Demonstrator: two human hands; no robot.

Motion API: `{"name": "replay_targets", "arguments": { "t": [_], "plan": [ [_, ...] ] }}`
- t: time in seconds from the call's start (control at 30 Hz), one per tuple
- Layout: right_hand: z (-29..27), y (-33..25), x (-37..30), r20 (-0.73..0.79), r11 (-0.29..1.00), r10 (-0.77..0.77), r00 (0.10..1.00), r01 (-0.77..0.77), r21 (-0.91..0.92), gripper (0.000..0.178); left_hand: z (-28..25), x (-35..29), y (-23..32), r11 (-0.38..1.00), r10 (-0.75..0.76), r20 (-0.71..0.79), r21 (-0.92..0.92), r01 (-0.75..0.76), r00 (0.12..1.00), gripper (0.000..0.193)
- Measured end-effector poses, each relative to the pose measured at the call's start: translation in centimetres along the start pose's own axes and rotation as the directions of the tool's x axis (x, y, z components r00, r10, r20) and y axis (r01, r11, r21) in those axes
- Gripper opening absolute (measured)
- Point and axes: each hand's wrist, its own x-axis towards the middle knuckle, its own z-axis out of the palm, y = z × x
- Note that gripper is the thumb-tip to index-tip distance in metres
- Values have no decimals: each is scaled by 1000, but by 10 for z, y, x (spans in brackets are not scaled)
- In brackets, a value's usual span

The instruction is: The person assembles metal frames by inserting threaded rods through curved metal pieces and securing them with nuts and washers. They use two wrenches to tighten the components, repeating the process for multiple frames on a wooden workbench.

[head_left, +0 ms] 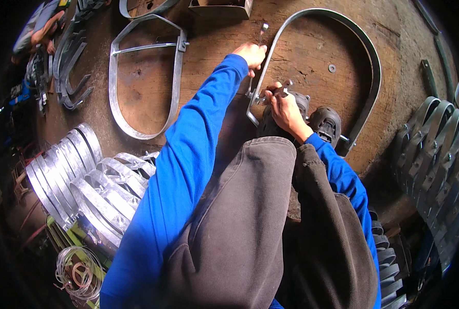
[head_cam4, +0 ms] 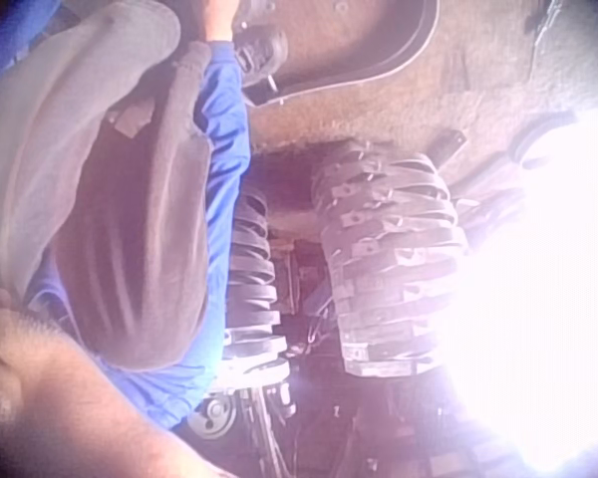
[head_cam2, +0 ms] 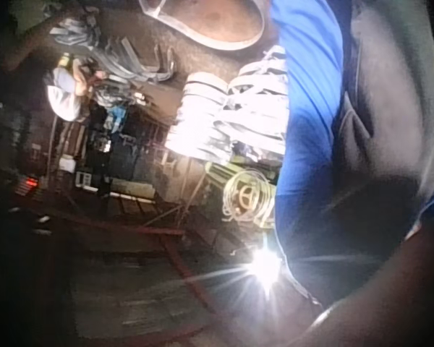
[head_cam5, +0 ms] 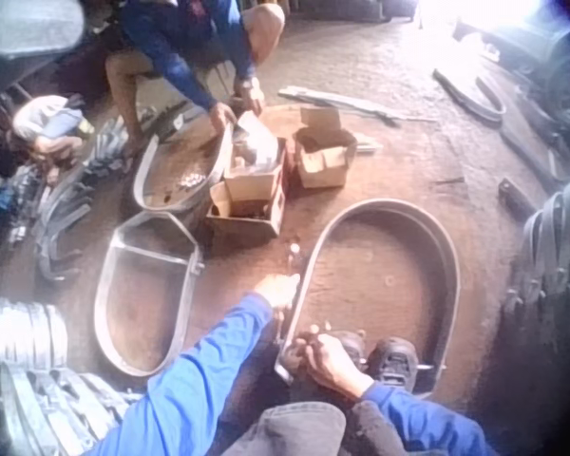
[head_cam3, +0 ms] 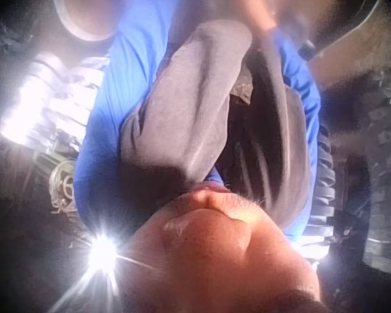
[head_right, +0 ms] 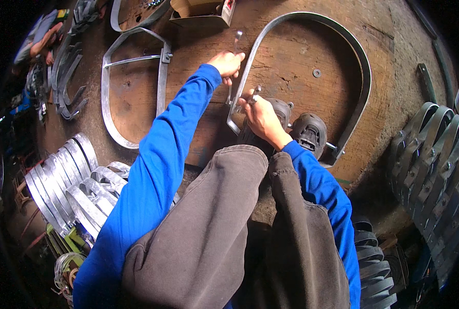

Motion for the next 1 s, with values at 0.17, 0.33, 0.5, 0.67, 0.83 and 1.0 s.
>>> {"name": "replay_targets", "arguments": {
  "t": [0.17,0.33,0.5,0.67,0.83,1.0],
  "plan": [
    [0,4,1,-1,998,-19,1000,19,-54,12,4,6,-1,998,54,-9,-14,-54,998,58],
    [5,-3,1,-15,999,22,1000,-22,50,12,6,-1,-1,995,95,-25,-23,-95,995,64],
    [0,1,1,14,1000,-13,1000,13,-17,12,23,-48,-32,937,349,-214,54,-346,912,62],
    [3,13,-1,34,995,-69,997,72,-75,13,50,-113,-49,901,398,-374,-13,-434,838,54],
    [-1,-1,14,-61,999,-20,998,18,-40,15,98,-135,-113,763,613,-466,141,-631,638,15],
    [-19,14,60,-98,893,419,903,-390,223,30,142,-152,-168,685,724,-419,350,-639,547,13]
  ]
}}
